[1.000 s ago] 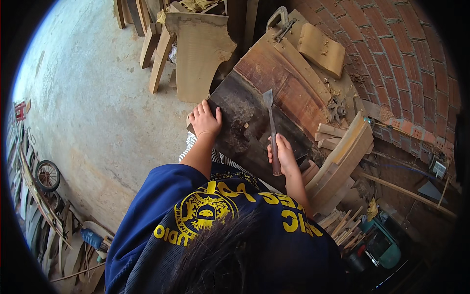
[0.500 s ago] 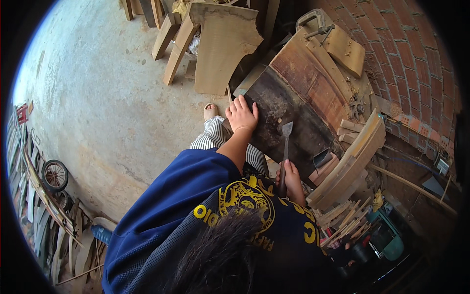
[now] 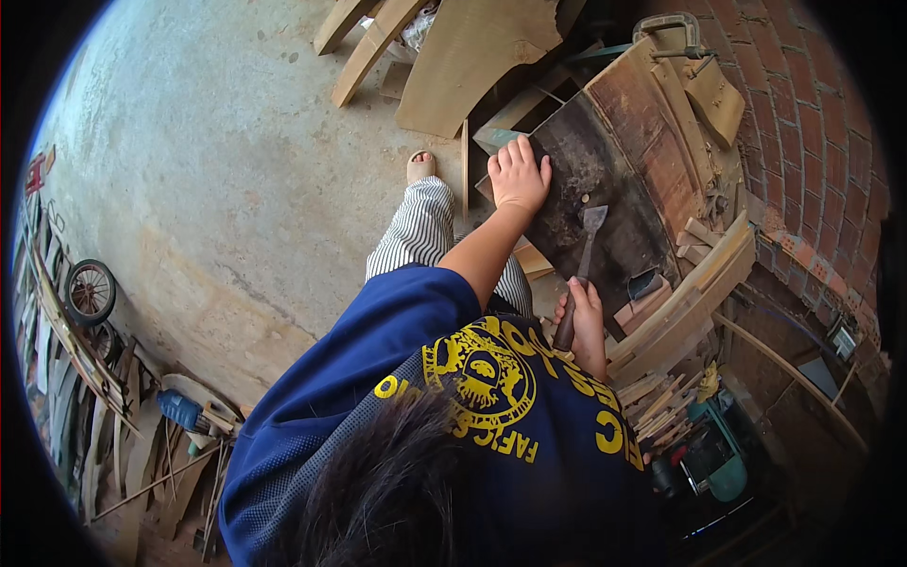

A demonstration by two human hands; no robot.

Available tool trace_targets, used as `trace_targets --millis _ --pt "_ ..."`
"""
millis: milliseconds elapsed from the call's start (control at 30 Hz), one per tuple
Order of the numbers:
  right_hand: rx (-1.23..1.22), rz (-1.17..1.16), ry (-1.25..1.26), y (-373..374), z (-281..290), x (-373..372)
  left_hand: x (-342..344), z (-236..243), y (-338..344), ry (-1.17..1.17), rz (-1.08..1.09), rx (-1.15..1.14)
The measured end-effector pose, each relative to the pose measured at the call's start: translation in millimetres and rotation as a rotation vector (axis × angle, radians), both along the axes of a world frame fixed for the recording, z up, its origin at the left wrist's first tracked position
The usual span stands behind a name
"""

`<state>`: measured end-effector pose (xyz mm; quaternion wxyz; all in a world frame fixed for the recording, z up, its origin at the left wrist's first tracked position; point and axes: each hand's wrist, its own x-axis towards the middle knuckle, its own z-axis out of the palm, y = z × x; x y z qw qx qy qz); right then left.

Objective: The person scrapes a wooden board with a hand chisel on a workbench, then picks up the board and feels its edges with both hands.

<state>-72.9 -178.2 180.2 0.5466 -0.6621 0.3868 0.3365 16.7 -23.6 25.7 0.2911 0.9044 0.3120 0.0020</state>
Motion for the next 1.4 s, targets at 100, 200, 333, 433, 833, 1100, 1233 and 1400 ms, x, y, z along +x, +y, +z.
trace_targets --millis 100,200,333,433,833,1100,1233,1400 --pt "0.02 0.089 -0.086 -9.7 -4.5 -26.7 -0.6 -2.6 -7.3 -0.022 -0.003 0.02" --pt "0.055 0.08 -0.152 -23.8 -6.6 -62.9 -2.7 -10.7 -8.0 -0.039 0.013 0.117" --pt "0.004 0.123 -0.272 -58.8 -25.3 -138.6 -0.6 -18.6 -4.1 -0.026 0.014 0.222" --pt "-0.126 0.16 -0.195 -89.0 -44.3 -212.5 5.8 -28.3 -5.3 -0.12 0.021 0.303" --pt "0.263 -0.005 0.377 -108.0 -152.8 -443.5 28.5 -52.0 19.4 -0.1 0.04 0.3" --pt "0.318 -0.492 0.366 -76.6 -222.7 -485.1 -88.4 -58.9 -6.8 -1.106 -0.366 0.221" --pt "0.292 -0.604 0.249 -84.9 -239.0 -498.3 -211.0 -238.4 -54.8 -0.614 -0.25 -0.421" --pt "0.049 -0.586 0.097 -92.3 -264.9 -496.5 -225.0 -484.4 -96.9 0.186 0.044 -0.365"
